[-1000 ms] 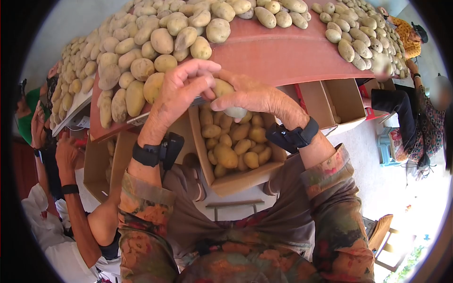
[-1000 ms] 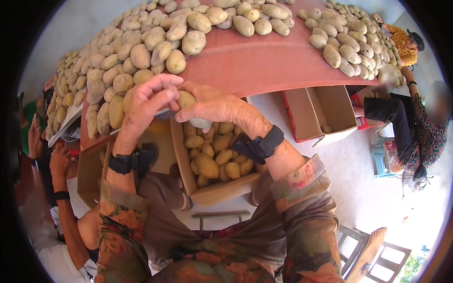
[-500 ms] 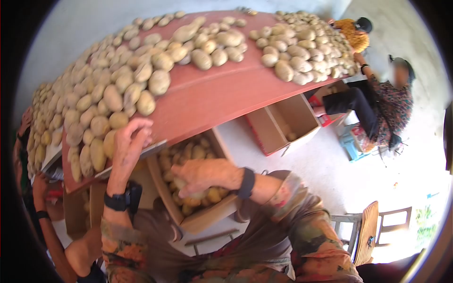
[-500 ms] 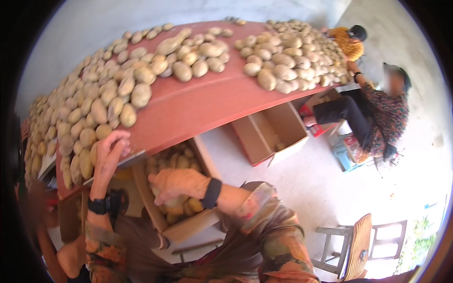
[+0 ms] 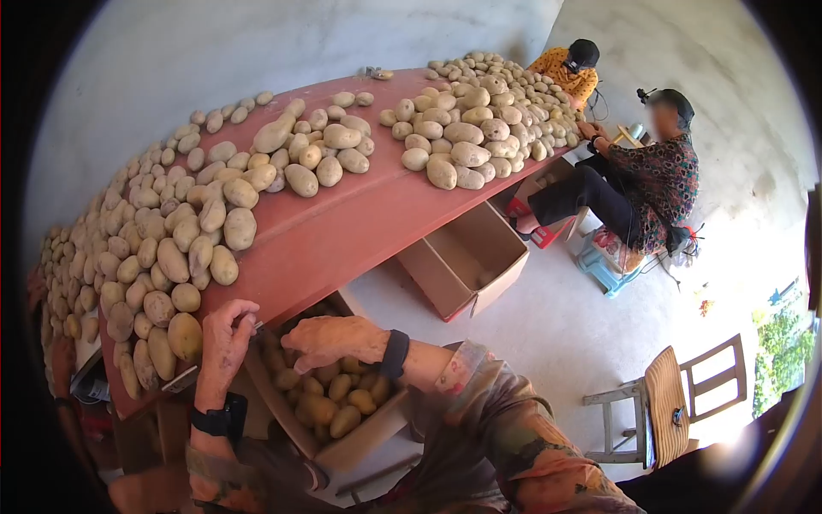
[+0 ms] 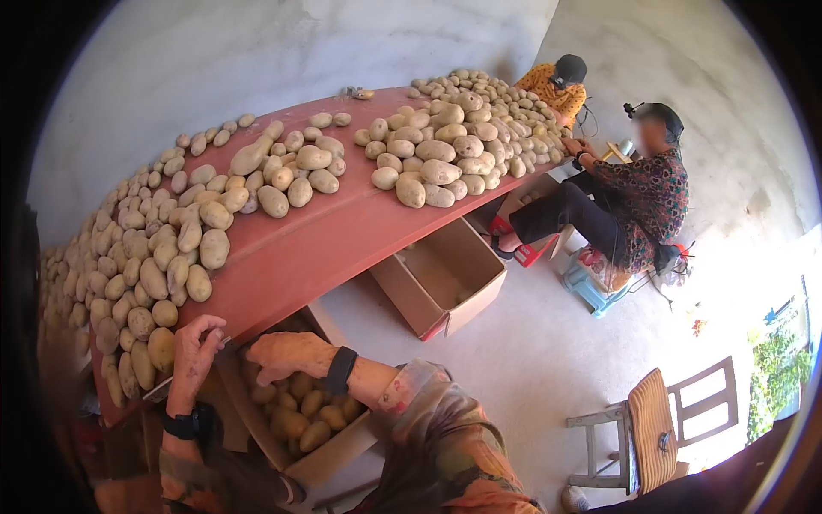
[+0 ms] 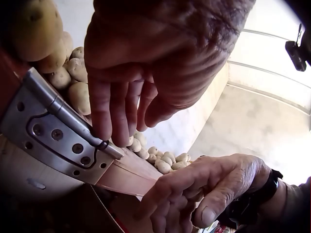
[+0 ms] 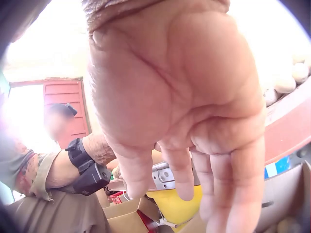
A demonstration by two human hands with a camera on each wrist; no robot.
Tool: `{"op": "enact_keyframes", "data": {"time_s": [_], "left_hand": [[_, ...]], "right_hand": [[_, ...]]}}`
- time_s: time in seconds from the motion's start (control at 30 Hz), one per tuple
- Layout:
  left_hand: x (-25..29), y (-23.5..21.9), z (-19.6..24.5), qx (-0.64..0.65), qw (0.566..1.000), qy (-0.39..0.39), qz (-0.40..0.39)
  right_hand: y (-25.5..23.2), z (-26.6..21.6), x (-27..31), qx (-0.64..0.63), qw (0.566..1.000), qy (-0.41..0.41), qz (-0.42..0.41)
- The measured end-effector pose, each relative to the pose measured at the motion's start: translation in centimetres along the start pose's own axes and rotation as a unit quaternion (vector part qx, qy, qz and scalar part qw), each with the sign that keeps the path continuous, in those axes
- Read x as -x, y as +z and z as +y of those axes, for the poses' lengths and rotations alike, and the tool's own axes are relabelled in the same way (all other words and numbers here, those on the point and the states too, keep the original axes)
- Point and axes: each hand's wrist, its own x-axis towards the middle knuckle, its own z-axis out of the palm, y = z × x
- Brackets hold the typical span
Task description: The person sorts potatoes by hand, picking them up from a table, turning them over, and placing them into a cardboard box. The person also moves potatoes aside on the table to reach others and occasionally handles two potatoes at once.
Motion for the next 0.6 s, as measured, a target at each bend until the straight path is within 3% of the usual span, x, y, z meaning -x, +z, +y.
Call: {"op": "enact_keyframes", "data": {"time_s": [0.6], "left_hand": [[-0.2, 0.4, 0.5, 0.003, 0.999, 0.031, -0.011]], "right_hand": [[-1.3, -0.3, 0.9, -0.028, 0.999, 0.030, -0.008]]}}
